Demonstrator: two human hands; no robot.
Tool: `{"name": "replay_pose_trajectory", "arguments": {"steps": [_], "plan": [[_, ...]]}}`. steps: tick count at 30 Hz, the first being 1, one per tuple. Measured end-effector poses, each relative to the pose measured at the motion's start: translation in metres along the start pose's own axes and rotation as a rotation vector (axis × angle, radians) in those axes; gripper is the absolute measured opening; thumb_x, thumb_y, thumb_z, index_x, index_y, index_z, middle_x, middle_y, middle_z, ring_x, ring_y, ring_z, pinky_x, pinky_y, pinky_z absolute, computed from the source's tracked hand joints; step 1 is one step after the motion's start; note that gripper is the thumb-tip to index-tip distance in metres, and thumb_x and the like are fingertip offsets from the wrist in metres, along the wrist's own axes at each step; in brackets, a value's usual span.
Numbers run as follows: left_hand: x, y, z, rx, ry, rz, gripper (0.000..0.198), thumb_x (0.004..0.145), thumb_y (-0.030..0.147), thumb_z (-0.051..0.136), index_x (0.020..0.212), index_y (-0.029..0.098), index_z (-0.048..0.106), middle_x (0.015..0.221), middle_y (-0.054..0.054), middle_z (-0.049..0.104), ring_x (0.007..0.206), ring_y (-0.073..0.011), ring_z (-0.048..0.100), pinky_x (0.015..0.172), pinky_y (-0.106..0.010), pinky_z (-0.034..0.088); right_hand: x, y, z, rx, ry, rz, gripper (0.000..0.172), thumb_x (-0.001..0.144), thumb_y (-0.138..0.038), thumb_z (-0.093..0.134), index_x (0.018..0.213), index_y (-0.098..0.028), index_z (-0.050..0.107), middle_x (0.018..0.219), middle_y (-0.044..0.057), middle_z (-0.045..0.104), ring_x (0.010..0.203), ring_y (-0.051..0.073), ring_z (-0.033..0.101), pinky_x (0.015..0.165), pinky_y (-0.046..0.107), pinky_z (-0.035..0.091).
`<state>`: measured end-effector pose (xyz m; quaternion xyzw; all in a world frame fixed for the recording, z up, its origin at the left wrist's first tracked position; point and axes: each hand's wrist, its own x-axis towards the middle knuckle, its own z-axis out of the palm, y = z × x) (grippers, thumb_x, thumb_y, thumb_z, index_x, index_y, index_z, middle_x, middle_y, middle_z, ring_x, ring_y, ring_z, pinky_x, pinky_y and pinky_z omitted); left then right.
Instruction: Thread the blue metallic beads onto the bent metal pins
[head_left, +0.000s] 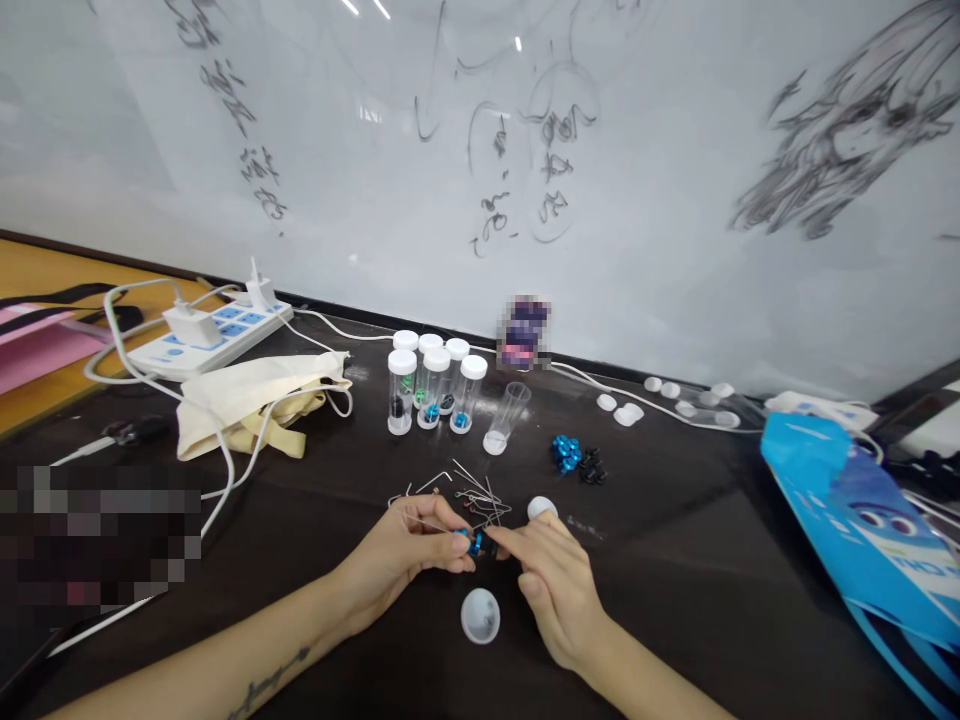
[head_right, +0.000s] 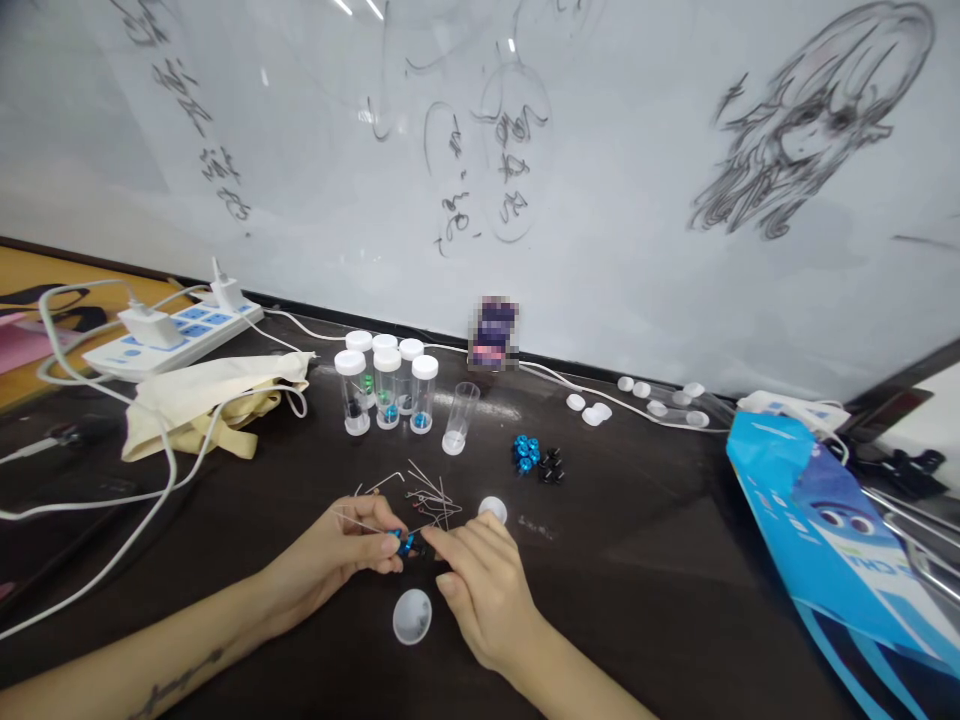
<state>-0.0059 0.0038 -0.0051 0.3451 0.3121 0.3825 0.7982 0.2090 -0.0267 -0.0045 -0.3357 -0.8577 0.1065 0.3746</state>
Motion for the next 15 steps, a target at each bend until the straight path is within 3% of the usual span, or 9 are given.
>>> {"name": "replay_pose_trajectory", "arguments": {"steps": [15], "plan": [[0.0013,0.0001,-0.0003,-0.013,0.001,0.006,0.02,0.065,0.019,0.084,0.073,0.011,0.068,0.068,-0.003,0.069,0.063,-0.0118,0.068,0.063,-0.019,0.053,0.0018,-0.0005,0.0,-0.003,0.02,0.021,0.044,0.103,-0.041,0.024,0.126,-0.016,0.052,0.084,0.007,0.063,0.073,0.021,0.058,0.07,0.037,0.041]]}}
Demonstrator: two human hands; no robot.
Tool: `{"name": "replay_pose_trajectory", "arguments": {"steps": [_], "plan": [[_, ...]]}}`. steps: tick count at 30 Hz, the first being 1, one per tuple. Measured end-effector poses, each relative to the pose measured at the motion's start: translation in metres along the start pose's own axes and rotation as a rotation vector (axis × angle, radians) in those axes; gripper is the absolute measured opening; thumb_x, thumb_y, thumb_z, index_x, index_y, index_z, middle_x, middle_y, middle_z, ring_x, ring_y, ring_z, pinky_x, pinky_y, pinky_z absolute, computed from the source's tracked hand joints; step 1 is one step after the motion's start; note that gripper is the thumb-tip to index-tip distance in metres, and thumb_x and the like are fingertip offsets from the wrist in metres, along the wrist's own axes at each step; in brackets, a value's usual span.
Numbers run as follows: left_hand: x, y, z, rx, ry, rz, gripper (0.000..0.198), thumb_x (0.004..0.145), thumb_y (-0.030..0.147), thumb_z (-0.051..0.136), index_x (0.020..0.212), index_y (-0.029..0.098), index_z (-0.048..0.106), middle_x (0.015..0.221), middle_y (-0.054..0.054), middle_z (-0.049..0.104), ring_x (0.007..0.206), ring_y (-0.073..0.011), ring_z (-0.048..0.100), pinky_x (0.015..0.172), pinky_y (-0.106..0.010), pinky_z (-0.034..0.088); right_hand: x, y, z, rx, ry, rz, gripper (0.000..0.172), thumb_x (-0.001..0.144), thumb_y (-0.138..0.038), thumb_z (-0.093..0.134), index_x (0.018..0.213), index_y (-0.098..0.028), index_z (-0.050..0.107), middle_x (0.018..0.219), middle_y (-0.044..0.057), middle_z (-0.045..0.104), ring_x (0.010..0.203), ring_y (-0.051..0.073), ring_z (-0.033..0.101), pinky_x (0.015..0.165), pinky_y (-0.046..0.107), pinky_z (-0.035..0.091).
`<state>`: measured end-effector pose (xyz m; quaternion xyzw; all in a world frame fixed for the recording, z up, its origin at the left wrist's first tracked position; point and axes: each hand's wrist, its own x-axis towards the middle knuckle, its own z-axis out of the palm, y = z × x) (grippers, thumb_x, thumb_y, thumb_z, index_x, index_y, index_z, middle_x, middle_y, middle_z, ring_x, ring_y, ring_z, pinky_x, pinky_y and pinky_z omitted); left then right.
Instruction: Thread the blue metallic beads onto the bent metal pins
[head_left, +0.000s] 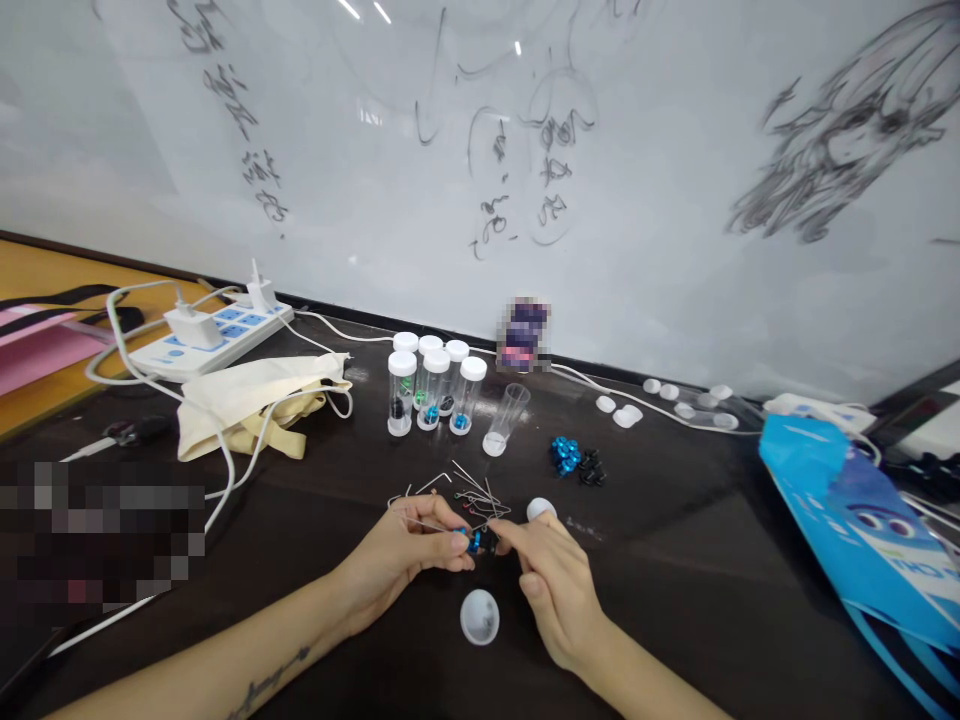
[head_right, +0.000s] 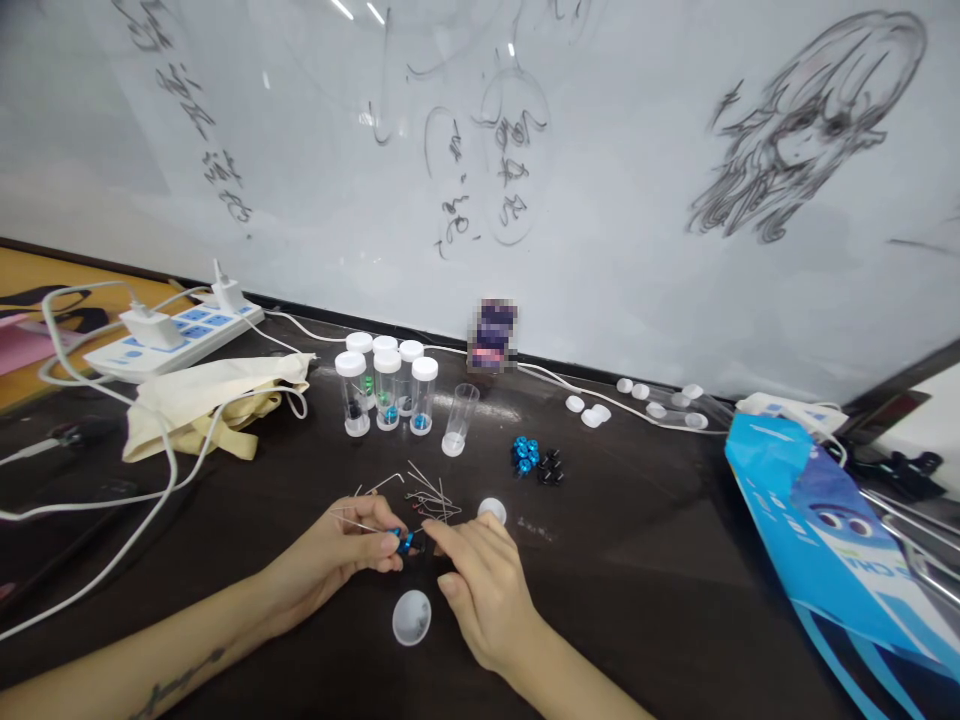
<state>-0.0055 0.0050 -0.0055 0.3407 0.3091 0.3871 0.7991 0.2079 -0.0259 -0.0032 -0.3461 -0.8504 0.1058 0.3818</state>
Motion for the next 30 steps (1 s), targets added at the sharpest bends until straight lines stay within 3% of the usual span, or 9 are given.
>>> {"name": "replay_pose_trajectory", "arguments": {"steps": [8,11,16,20,24,28,30], "plan": [[-0.0004,0.0011,0.0008,-0.006,0.002,0.0,0.02,0.064,0.019,0.084,0.073,0.011,0.068,0.067,-0.002,0.069,0.062,-0.0108,0.067,0.062,-0.018,0.052,-0.0004,0.0006,0.0,0.011,-0.001,0.005,0.045,0.103,-0.042,0.024,0.124,-0.016,0.053,0.084,0.008,0.063,0.073,0.021,0.057,0.07,0.038,0.041],[0.0001,0.0,-0.0004,-0.002,0.004,0.0,0.02,0.064,0.019,0.084,0.073,0.011,0.068,0.068,-0.002,0.069,0.063,-0.0113,0.068,0.062,-0.018,0.052,0.0,0.0005,-0.0001,0.004,0.008,-0.004,0.043,0.103,-0.041,0.023,0.115,-0.016,0.057,0.079,0.006,0.062,0.069,0.02,0.056,0.068,0.038,0.041],[0.0002,0.0002,-0.0008,0.006,0.005,-0.001,0.022,0.063,0.021,0.085,0.073,0.011,0.068,0.068,-0.003,0.07,0.062,-0.0119,0.067,0.062,-0.019,0.052,0.0006,-0.0004,-0.0001,-0.001,-0.004,0.002,0.045,0.103,-0.042,0.023,0.126,-0.016,0.052,0.084,0.008,0.063,0.073,0.021,0.058,0.07,0.038,0.041],[-0.0006,0.0008,0.0003,0.001,0.009,-0.002,0.023,0.063,0.021,0.085,0.073,0.011,0.067,0.067,-0.002,0.069,0.062,-0.0115,0.067,0.061,-0.019,0.052,0.0006,-0.0001,0.0003,-0.004,-0.014,0.015,0.044,0.103,-0.041,0.022,0.111,-0.017,0.058,0.076,0.005,0.061,0.068,0.02,0.055,0.069,0.038,0.04],[-0.0008,0.0006,0.0008,-0.004,0.011,-0.003,0.023,0.062,0.021,0.085,0.073,0.011,0.067,0.068,-0.002,0.069,0.062,-0.0115,0.067,0.062,-0.019,0.052,0.0006,-0.0007,-0.0001,-0.012,-0.003,0.034,0.047,0.103,-0.044,0.022,0.121,-0.015,0.054,0.081,0.007,0.063,0.071,0.02,0.057,0.07,0.037,0.041],[-0.0007,0.0015,0.0013,0.003,0.02,-0.006,0.024,0.062,0.021,0.086,0.073,0.011,0.067,0.066,-0.002,0.069,0.061,-0.0113,0.067,0.061,-0.018,0.052,0.0009,-0.0017,-0.0002,-0.033,-0.022,0.029,0.047,0.103,-0.042,0.021,0.102,-0.017,0.06,0.073,0.005,0.061,0.064,0.019,0.055,0.067,0.036,0.039],[-0.0009,0.002,0.0014,0.004,0.016,-0.004,0.024,0.062,0.021,0.086,0.073,0.011,0.067,0.066,-0.002,0.069,0.061,-0.0113,0.067,0.062,-0.019,0.052,0.001,-0.0015,-0.0002,-0.02,-0.006,0.05,0.047,0.103,-0.043,0.021,0.108,-0.016,0.059,0.076,0.005,0.062,0.067,0.02,0.056,0.068,0.036,0.04]]}}
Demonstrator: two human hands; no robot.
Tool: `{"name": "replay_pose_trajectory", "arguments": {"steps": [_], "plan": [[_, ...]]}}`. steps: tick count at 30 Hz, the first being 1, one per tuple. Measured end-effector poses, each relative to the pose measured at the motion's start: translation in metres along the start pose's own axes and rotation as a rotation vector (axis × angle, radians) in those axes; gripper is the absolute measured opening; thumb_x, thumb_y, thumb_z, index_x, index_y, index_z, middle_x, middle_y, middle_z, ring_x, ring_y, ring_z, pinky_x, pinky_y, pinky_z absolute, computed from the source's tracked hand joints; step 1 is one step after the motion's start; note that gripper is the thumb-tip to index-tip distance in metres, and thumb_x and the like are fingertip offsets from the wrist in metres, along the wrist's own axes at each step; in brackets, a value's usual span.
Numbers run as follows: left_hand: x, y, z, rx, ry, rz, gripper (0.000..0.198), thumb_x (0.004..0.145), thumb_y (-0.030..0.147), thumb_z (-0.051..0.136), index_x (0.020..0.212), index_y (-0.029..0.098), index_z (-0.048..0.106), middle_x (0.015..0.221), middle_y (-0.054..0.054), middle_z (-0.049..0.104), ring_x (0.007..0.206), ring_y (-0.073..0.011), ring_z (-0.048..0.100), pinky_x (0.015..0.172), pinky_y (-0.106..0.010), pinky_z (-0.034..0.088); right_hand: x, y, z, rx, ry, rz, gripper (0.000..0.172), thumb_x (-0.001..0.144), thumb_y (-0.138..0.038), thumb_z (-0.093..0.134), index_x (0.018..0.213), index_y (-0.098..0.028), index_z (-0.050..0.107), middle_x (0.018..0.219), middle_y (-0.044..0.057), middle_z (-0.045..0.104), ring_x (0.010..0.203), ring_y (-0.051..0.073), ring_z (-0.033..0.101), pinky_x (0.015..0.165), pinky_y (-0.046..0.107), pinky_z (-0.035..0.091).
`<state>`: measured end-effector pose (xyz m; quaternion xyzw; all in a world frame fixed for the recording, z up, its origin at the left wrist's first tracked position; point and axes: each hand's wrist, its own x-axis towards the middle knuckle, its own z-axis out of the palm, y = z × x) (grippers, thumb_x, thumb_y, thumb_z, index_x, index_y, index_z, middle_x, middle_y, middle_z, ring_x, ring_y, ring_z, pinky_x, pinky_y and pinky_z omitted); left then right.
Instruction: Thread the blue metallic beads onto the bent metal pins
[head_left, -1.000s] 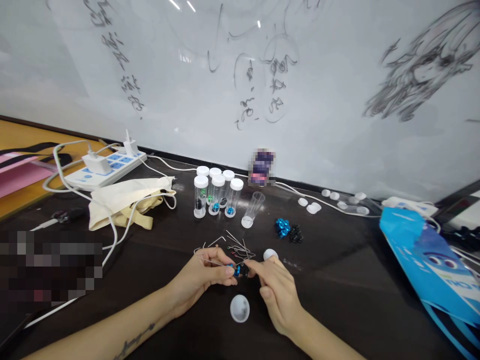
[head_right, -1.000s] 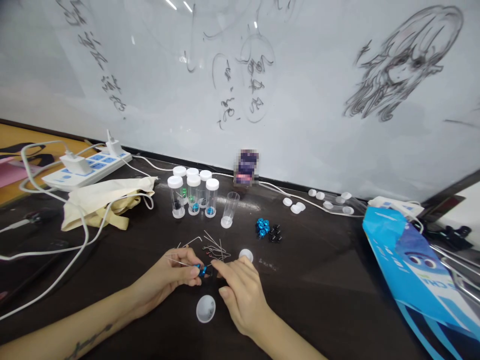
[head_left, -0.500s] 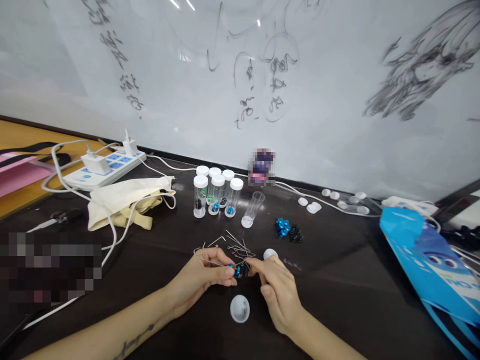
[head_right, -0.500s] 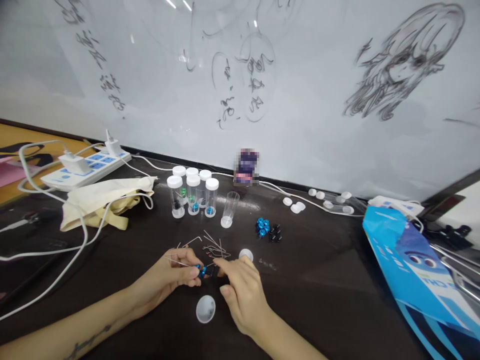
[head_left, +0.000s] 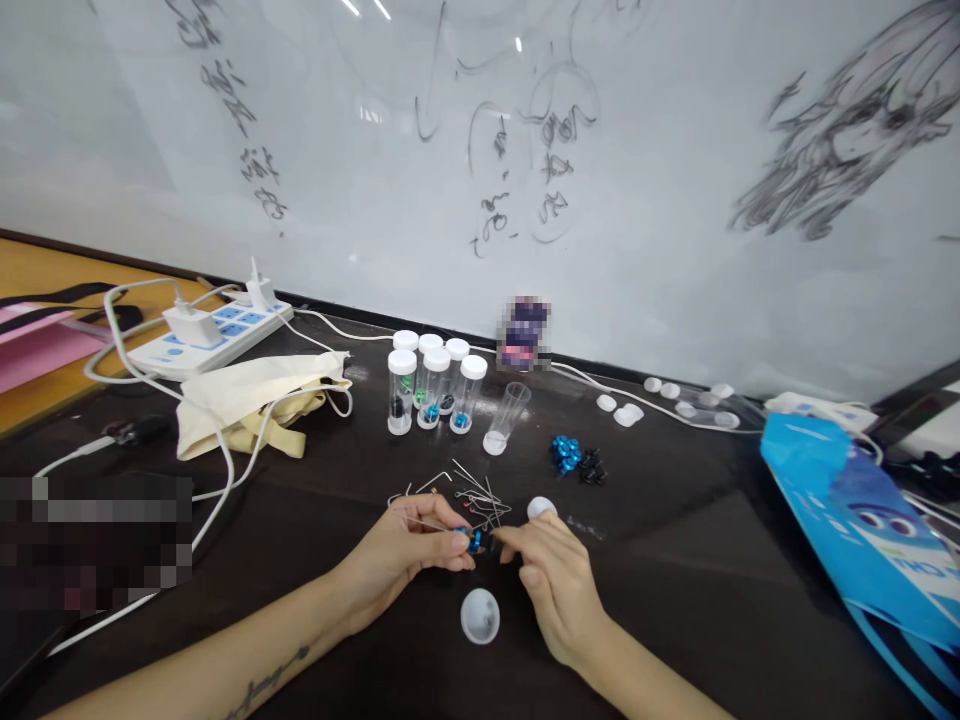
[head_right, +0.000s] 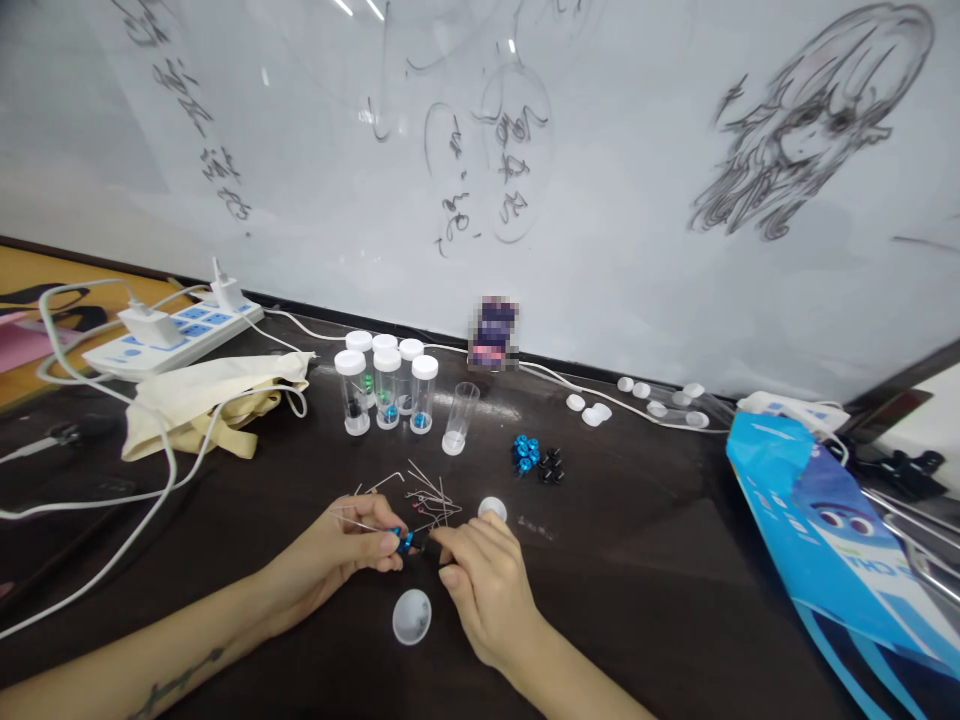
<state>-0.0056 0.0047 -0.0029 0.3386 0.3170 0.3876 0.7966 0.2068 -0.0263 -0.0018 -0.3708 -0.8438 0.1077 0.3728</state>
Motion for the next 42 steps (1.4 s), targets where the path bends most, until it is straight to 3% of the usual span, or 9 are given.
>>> {"name": "replay_pose_trajectory", "arguments": {"steps": [3,7,12,16,20,24,29,33,42], "plan": [[-0.0002,0.0002,-0.0003,0.005,-0.01,0.006,0.023,0.063,0.021,0.085,0.073,0.011,0.067,0.066,-0.002,0.069,0.061,-0.011,0.067,0.062,-0.018,0.052,0.0004,0.0009,0.0002,0.02,-0.001,-0.022,0.047,0.103,-0.044,0.022,0.126,-0.016,0.052,0.083,0.007,0.064,0.073,0.02,0.058,0.07,0.037,0.041],[0.0,-0.0003,-0.0006,0.013,-0.006,0.004,0.021,0.064,0.02,0.084,0.073,0.011,0.067,0.065,-0.003,0.069,0.061,-0.0109,0.067,0.062,-0.018,0.052,-0.0004,0.0017,0.0006,-0.002,-0.021,-0.005,0.049,0.103,-0.046,0.021,0.115,-0.017,0.059,0.075,0.005,0.062,0.067,0.019,0.057,0.068,0.037,0.041],[0.0003,-0.0017,-0.0009,0.004,-0.003,0.004,0.022,0.063,0.02,0.085,0.073,0.012,0.067,0.068,-0.002,0.069,0.062,-0.0117,0.067,0.062,-0.019,0.052,-0.0026,0.002,0.0014,0.016,-0.02,0.018,0.052,0.102,-0.05,0.02,0.127,-0.017,0.052,0.078,0.005,0.064,0.068,0.019,0.058,0.066,0.035,0.044],[-0.0003,-0.0025,-0.0013,0.006,-0.008,0.009,0.021,0.064,0.02,0.084,0.074,0.012,0.067,0.065,-0.002,0.069,0.061,-0.0109,0.066,0.062,-0.019,0.052,-0.0024,0.0019,0.0021,0.018,-0.037,0.021,0.055,0.101,-0.052,0.018,0.114,-0.017,0.059,0.074,0.005,0.062,0.065,0.019,0.058,0.064,0.034,0.044],[0.0001,-0.002,-0.0013,0.008,-0.012,0.007,0.02,0.064,0.019,0.084,0.074,0.011,0.067,0.067,-0.002,0.069,0.062,-0.0113,0.067,0.062,-0.019,0.052,-0.0022,0.0018,0.0022,0.027,-0.023,0.023,0.055,0.101,-0.053,0.018,0.128,-0.017,0.051,0.078,0.005,0.064,0.067,0.019,0.059,0.065,0.033,0.045],[0.0008,-0.0016,-0.001,0.005,-0.012,0.008,0.02,0.065,0.019,0.083,0.074,0.011,0.067,0.067,-0.002,0.069,0.062,-0.011,0.067,0.062,-0.018,0.052,-0.0018,0.0015,0.002,0.007,-0.056,0.022,0.057,0.101,-0.054,0.016,0.113,-0.018,0.059,0.072,0.004,0.061,0.063,0.019,0.056,0.062,0.033,0.043],[-0.0002,-0.0017,-0.0011,-0.004,-0.02,0.007,0.019,0.065,0.018,0.083,0.073,0.011,0.067,0.066,-0.002,0.069,0.061,-0.0107,0.067,0.062,-0.018,0.052,-0.0019,0.0013,0.001,0.029,-0.033,0.01,0.056,0.101,-0.054,0.017,0.129,-0.017,0.049,0.079,0.005,0.063,0.067,0.018,0.059,0.064,0.032,0.044],[-0.0003,-0.0012,-0.0008,0.001,-0.011,0.007,0.02,0.065,0.018,0.084,0.073,0.011,0.067,0.065,-0.002,0.069,0.061,-0.0106,0.067,0.061,-0.018,0.052,-0.0018,0.0013,0.0015,0.018,-0.062,0.023,0.057,0.101,-0.054,0.016,0.117,-0.018,0.057,0.073,0.004,0.062,0.063,0.018,0.057,0.062,0.031,0.043],[-0.0008,-0.0021,-0.0019,0.0,-0.012,0.005,0.02,0.065,0.018,0.083,0.075,0.011,0.067,0.066,-0.003,0.07,0.062,-0.0111,0.067,0.062,-0.018,0.052,-0.0029,0.0018,0.0024,0.023,-0.059,0.031,0.056,0.1,-0.055,0.016,0.118,-0.02,0.056,0.073,0.003,0.061,0.063,0.018,0.056,0.061,0.031,0.043]]}}
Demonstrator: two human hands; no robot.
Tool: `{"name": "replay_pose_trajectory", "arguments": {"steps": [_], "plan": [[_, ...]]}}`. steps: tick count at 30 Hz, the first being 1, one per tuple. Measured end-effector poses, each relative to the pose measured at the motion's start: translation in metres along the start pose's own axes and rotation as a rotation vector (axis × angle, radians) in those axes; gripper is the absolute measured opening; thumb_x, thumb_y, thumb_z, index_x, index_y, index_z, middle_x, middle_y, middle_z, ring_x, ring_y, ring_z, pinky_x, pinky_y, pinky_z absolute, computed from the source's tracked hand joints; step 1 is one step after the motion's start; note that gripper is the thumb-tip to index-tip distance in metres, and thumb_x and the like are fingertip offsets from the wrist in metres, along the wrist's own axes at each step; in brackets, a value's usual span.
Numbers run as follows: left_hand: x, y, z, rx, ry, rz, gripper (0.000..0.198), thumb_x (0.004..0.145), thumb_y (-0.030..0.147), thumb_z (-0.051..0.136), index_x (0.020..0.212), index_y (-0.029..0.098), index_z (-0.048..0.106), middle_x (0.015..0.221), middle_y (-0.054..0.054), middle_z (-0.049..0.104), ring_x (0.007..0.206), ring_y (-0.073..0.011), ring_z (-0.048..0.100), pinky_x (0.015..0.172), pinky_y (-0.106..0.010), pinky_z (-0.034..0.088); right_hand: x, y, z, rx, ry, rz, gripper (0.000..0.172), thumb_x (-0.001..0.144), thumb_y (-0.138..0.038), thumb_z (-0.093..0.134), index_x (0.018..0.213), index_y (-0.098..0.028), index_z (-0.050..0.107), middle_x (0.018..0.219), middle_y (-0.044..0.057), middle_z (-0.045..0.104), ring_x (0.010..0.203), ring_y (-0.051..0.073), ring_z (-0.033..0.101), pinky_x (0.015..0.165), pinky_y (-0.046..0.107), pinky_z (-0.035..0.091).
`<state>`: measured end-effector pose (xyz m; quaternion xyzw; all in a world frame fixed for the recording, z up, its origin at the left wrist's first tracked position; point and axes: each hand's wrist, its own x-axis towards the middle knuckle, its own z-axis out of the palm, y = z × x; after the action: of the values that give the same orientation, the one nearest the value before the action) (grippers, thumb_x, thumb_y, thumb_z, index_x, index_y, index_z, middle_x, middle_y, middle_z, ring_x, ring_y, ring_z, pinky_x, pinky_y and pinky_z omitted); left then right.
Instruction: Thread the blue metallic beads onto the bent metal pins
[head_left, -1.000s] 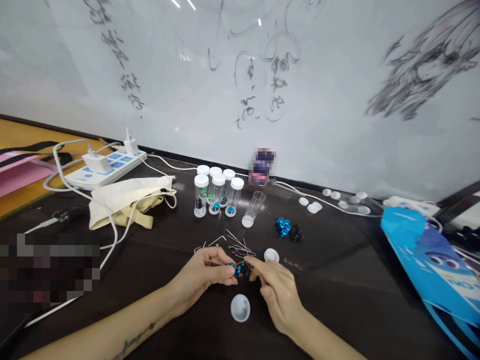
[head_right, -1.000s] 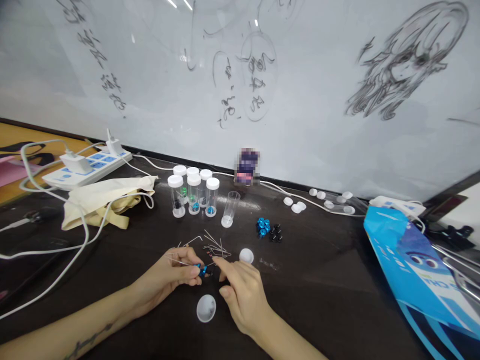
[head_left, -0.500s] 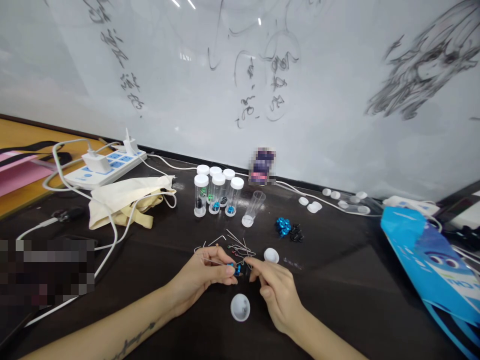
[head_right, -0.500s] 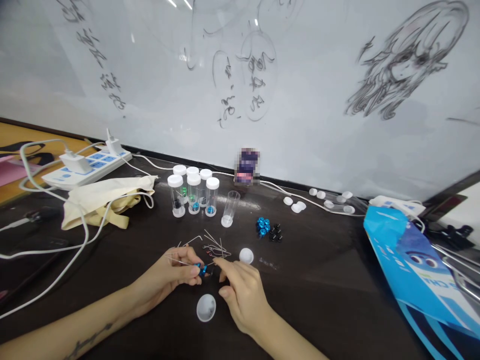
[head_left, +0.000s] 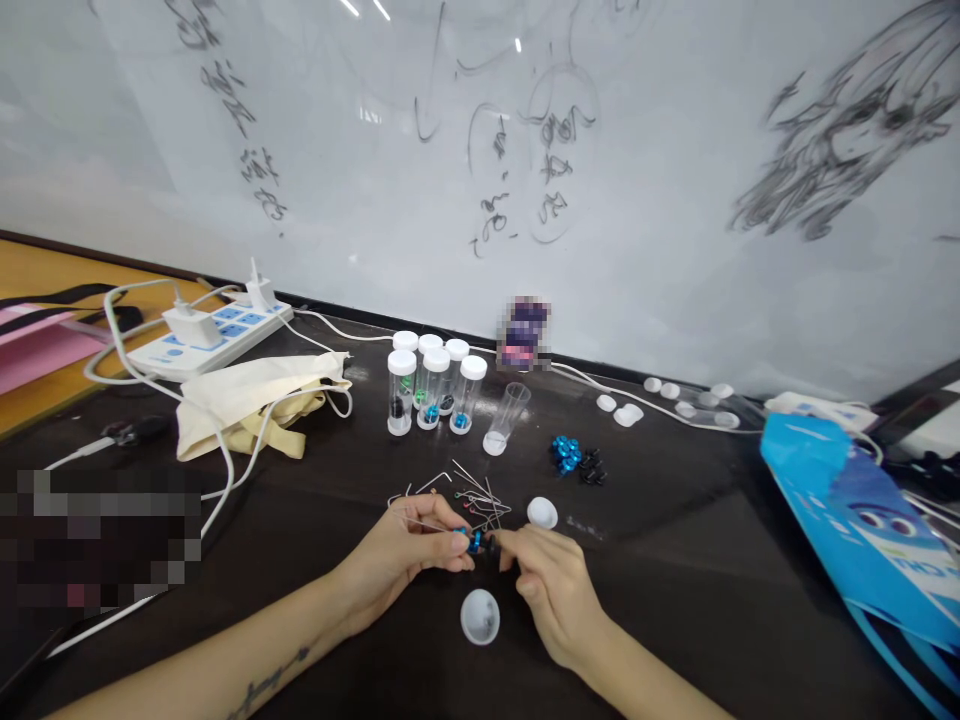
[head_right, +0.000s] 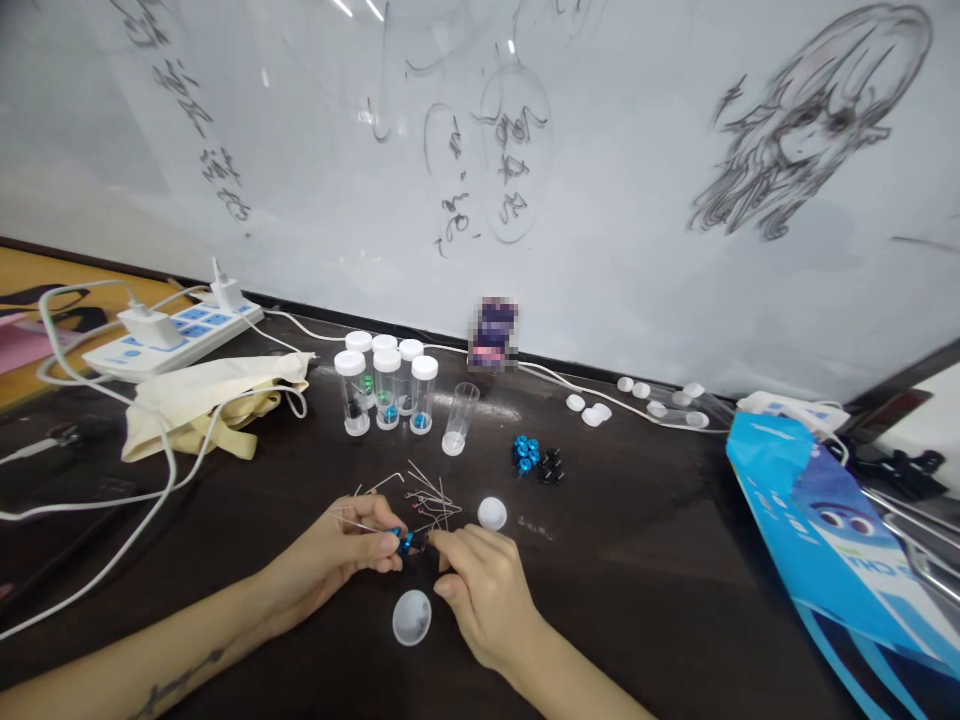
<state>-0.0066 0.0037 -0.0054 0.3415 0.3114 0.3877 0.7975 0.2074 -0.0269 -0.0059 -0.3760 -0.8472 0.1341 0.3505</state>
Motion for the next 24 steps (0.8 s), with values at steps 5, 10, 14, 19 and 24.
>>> {"name": "replay_pose_trajectory", "arguments": {"steps": [5,10,14,19,24], "plan": [[0.0008,-0.0002,-0.0006,0.0,-0.003,0.002,0.019,0.065,0.017,0.083,0.074,0.011,0.067,0.067,-0.003,0.07,0.062,-0.0111,0.067,0.062,-0.018,0.053,-0.0007,-0.0002,-0.0004,0.008,0.02,-0.014,0.055,0.101,-0.054,0.017,0.128,-0.019,0.05,0.077,0.004,0.063,0.065,0.018,0.058,0.062,0.031,0.043],[0.0019,0.0003,-0.0001,-0.009,0.0,0.005,0.019,0.065,0.017,0.083,0.073,0.011,0.067,0.068,-0.002,0.069,0.063,-0.0115,0.068,0.062,-0.019,0.053,0.0006,-0.0001,0.0,0.006,0.02,-0.005,0.057,0.101,-0.054,0.017,0.125,-0.019,0.053,0.075,0.004,0.063,0.064,0.018,0.058,0.062,0.031,0.043],[0.0017,0.0002,-0.0001,-0.004,-0.007,0.005,0.019,0.065,0.018,0.083,0.073,0.01,0.067,0.067,-0.003,0.07,0.061,-0.0112,0.067,0.061,-0.018,0.053,0.0016,-0.0006,-0.0003,0.001,0.001,-0.018,0.056,0.101,-0.054,0.017,0.126,-0.019,0.053,0.077,0.004,0.064,0.065,0.018,0.058,0.062,0.031,0.044],[0.0016,0.0001,-0.0001,-0.011,-0.005,0.009,0.019,0.065,0.017,0.083,0.073,0.011,0.067,0.068,-0.002,0.069,0.062,-0.0112,0.068,0.061,-0.018,0.053,0.0004,0.0004,-0.0005,0.02,0.029,0.001,0.055,0.101,-0.054,0.018,0.131,-0.019,0.05,0.077,0.004,0.064,0.066,0.018,0.059,0.063,0.031,0.044],[0.001,-0.0001,0.0008,0.0,-0.004,0.001,0.019,0.065,0.017,0.083,0.073,0.011,0.067,0.068,-0.002,0.069,0.062,-0.0108,0.067,0.062,-0.018,0.053,-0.0007,0.0021,0.0002,0.005,-0.004,-0.012,0.053,0.101,-0.052,0.019,0.127,-0.02,0.053,0.076,0.004,0.063,0.066,0.019,0.059,0.064,0.032,0.045]]}}
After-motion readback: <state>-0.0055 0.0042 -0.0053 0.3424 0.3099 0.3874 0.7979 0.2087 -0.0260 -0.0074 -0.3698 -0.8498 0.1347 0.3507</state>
